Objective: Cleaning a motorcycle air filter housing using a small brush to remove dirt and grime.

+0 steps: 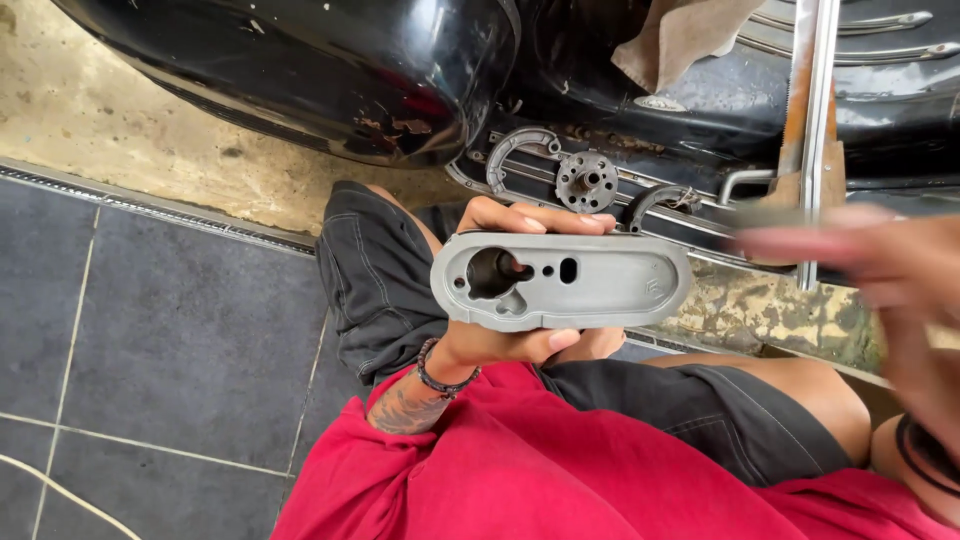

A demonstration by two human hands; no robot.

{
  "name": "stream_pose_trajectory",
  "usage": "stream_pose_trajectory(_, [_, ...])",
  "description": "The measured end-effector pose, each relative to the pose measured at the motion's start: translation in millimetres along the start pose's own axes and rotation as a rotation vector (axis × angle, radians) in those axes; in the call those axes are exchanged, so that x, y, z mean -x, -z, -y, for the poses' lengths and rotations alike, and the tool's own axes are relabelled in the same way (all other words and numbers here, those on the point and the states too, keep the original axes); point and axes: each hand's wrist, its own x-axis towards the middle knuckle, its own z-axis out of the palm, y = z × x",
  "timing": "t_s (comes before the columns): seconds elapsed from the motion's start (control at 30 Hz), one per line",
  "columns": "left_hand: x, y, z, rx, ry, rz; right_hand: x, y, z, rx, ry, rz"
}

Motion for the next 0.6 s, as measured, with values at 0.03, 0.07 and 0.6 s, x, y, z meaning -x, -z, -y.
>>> stream_pose_trajectory(0.03, [0.1, -1.4, 0.3, 0.002, 0.016, 0.003, 3.5, -1.7, 94.4, 0.058, 0.083, 0.004])
stream_pose_trajectory(0.07, [1.6, -2.6, 2.5, 0.0, 0.019, 0.001, -4.1, -0.6, 100.5, 0.055, 0.083, 0.006])
stream_pose_trajectory(0.6, [5.3, -12.8, 13.9, 0.102, 0.023, -0.004, -21.2, -12.9, 101.6, 0.019, 0.308, 0.029])
